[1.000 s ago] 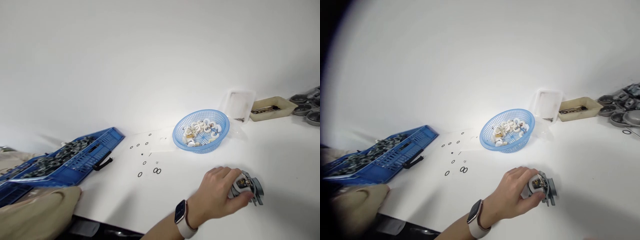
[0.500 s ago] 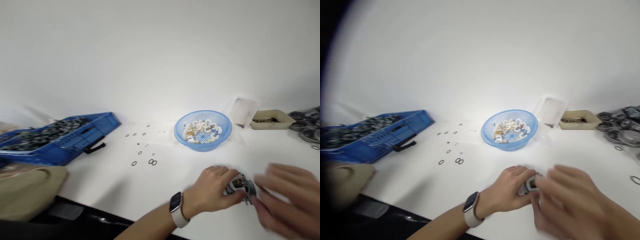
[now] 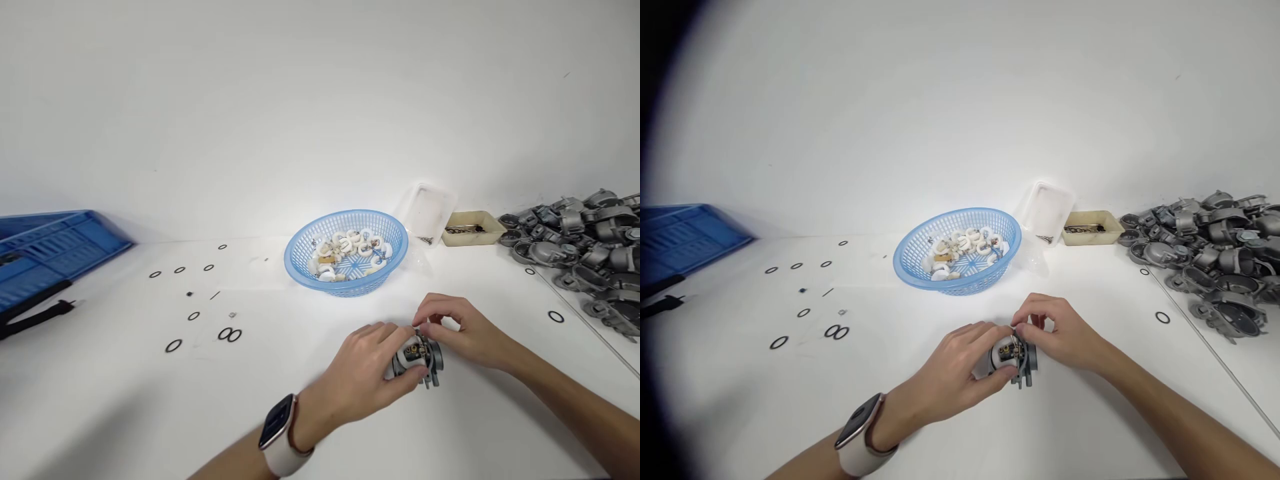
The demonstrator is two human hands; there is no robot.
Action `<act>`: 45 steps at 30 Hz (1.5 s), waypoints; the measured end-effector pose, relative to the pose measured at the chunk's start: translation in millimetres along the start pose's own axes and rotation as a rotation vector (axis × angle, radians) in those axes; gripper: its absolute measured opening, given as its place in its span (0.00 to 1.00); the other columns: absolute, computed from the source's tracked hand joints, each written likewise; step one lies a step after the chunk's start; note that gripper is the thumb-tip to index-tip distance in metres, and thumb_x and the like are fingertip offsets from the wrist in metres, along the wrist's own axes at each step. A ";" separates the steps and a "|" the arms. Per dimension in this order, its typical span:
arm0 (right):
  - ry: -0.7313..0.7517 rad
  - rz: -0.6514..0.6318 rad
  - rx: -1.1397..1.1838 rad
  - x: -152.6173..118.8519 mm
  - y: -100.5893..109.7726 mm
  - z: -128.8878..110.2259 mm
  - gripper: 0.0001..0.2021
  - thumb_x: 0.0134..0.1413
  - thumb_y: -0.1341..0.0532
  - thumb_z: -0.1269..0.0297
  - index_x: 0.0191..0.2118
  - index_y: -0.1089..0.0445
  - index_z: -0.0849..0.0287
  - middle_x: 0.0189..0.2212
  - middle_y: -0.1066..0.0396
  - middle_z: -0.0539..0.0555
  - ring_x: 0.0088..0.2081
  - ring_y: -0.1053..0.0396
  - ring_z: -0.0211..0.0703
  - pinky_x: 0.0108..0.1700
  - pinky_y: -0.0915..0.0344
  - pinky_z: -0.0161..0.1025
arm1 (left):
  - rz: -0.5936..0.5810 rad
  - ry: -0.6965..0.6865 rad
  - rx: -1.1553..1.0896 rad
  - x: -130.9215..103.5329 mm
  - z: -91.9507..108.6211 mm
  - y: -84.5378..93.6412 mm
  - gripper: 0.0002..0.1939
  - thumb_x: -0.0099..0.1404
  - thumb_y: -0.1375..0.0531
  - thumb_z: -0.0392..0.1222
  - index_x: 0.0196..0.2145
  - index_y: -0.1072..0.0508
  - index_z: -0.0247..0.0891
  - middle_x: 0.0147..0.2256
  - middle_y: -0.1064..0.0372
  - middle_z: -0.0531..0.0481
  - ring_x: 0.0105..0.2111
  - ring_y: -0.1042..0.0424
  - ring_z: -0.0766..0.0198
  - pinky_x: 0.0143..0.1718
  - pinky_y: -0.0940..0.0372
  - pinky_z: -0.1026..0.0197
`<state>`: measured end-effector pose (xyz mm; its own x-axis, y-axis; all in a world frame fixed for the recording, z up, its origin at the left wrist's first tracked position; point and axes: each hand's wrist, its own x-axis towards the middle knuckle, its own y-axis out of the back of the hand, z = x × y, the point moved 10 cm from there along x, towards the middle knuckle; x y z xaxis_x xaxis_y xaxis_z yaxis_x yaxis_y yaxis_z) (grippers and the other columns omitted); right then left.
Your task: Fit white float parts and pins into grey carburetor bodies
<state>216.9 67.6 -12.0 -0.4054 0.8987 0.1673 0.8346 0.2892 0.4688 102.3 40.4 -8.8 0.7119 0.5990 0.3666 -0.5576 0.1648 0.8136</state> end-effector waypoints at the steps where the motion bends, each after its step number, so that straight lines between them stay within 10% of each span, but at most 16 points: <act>1: 0.012 -0.002 0.004 -0.2 -0.8 -1.4 0.08 0.63 0.40 0.65 0.38 0.22 0.53 0.35 0.27 0.52 0.33 0.33 0.41 0.38 0.34 0.41 | -0.003 0.016 -0.031 0.5 -1.4 0.3 0.14 0.75 0.45 0.53 0.49 0.30 0.42 0.35 0.25 0.50 0.34 0.25 0.57 0.38 0.31 0.56; 10: -0.041 0.050 -0.073 -2.3 -3.3 1.9 0.06 0.58 0.36 0.64 0.30 0.31 0.54 0.31 0.32 0.49 0.33 0.38 0.41 0.36 0.37 0.40 | 0.070 0.150 -0.373 2.5 -14.5 6.0 0.13 0.66 0.31 0.48 0.45 0.23 0.43 0.41 0.23 0.50 0.41 0.25 0.57 0.45 0.30 0.56; 26: -0.116 0.119 -0.016 0.4 16.8 8.2 0.10 0.65 0.40 0.57 0.34 0.29 0.54 0.28 0.32 0.48 0.32 0.36 0.41 0.36 0.38 0.39 | 0.286 0.038 -0.342 -3.5 -8.0 27.7 0.12 0.69 0.35 0.48 0.47 0.22 0.41 0.44 0.25 0.45 0.42 0.24 0.57 0.44 0.26 0.54; 34: 0.008 -0.088 -0.131 -2.3 -4.0 -14.2 0.05 0.62 0.39 0.63 0.39 0.25 0.52 0.40 0.29 0.53 0.41 0.31 0.45 0.46 0.33 0.43 | 0.434 0.147 -0.433 -5.9 -25.7 47.5 0.10 0.68 0.34 0.48 0.43 0.22 0.41 0.36 0.24 0.49 0.35 0.27 0.61 0.37 0.28 0.59; 39: -0.115 -0.274 -0.303 -13.8 -22.2 -7.8 0.32 0.45 0.26 0.60 0.57 0.33 0.48 0.54 0.32 0.54 0.54 0.32 0.53 0.52 0.32 0.45 | 0.483 0.191 -0.424 -6.4 -33.6 55.1 0.11 0.67 0.35 0.49 0.42 0.22 0.40 0.36 0.24 0.49 0.34 0.29 0.61 0.37 0.30 0.58; 45: -0.203 -0.215 -0.162 -13.5 -36.7 10.9 0.22 0.44 0.29 0.65 0.46 0.33 0.52 0.34 0.28 0.47 0.33 0.31 0.42 0.34 0.33 0.37 | 0.499 0.210 -0.419 -3.6 -40.2 54.6 0.14 0.67 0.36 0.53 0.40 0.22 0.40 0.32 0.26 0.49 0.33 0.30 0.61 0.36 0.31 0.58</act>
<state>195.7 48.5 -40.9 -0.4691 0.8751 -0.1190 0.6616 0.4375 0.6090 52.1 78.7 16.2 0.2527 0.8142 0.5228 -0.9456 0.0935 0.3115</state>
